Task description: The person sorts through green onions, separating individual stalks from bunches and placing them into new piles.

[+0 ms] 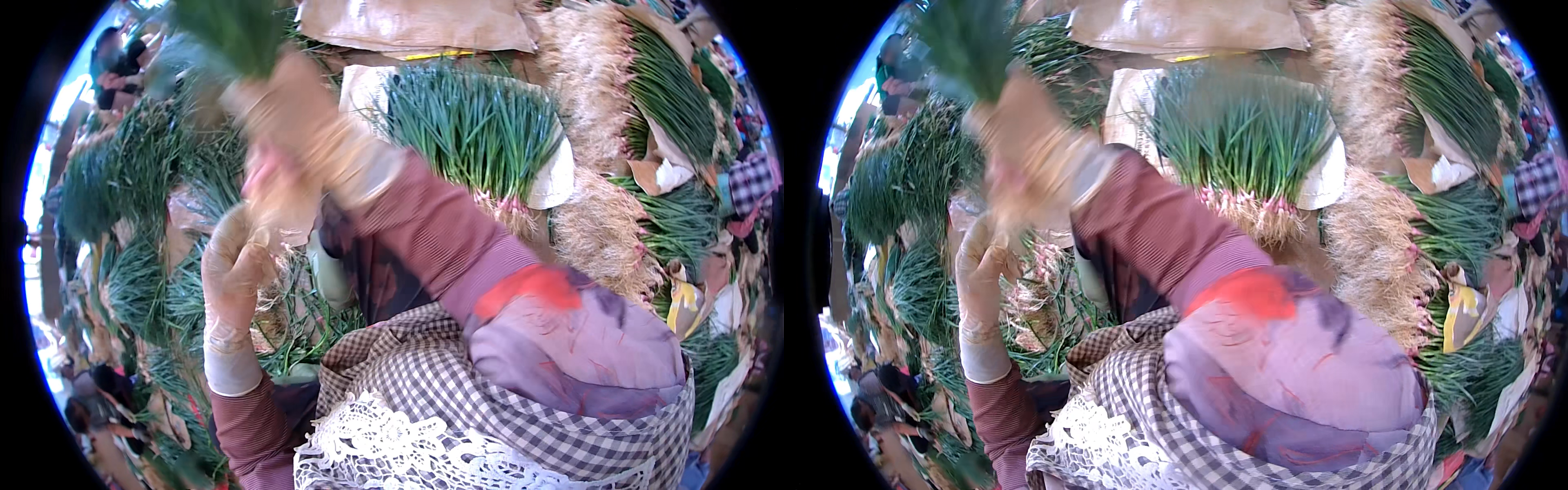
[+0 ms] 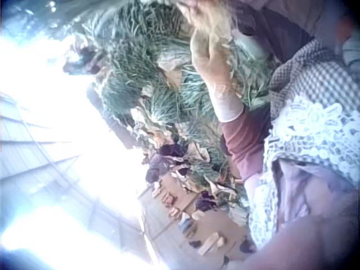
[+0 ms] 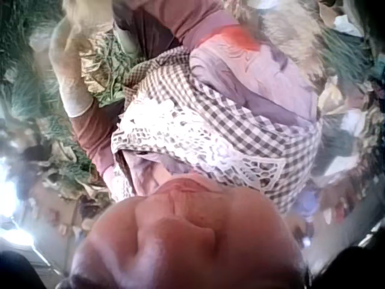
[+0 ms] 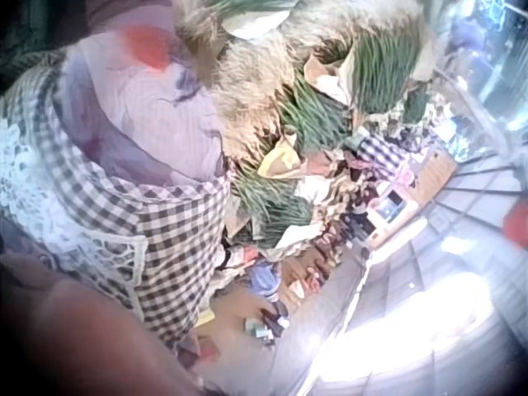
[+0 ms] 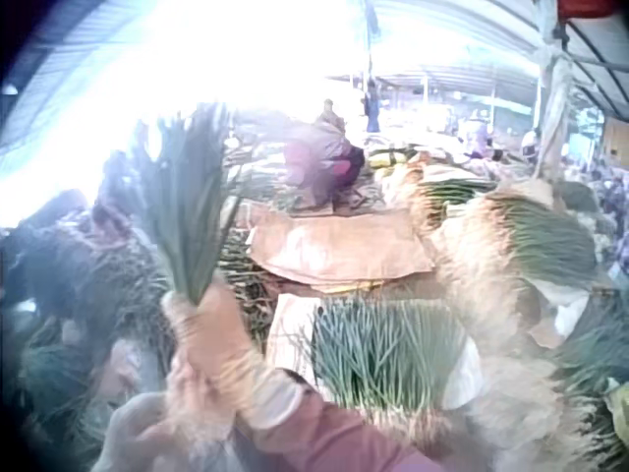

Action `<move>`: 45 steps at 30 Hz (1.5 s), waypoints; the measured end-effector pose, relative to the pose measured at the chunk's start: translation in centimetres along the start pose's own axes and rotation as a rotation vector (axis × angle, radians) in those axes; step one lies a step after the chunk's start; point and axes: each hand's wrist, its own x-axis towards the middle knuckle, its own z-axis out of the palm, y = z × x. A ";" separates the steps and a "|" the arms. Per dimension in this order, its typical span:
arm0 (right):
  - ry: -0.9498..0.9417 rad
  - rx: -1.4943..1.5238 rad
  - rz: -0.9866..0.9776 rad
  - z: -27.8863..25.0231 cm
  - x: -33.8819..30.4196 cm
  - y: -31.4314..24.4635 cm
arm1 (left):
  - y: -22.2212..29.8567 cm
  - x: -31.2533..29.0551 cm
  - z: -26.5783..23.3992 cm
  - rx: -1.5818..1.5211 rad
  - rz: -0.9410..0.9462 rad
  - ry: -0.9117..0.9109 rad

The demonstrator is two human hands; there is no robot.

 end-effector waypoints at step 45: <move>-0.607 -1.439 0.794 18.5 -3.5 36.4 | -23.3 -22.4 -20.3 -0.458 -0.430 0.980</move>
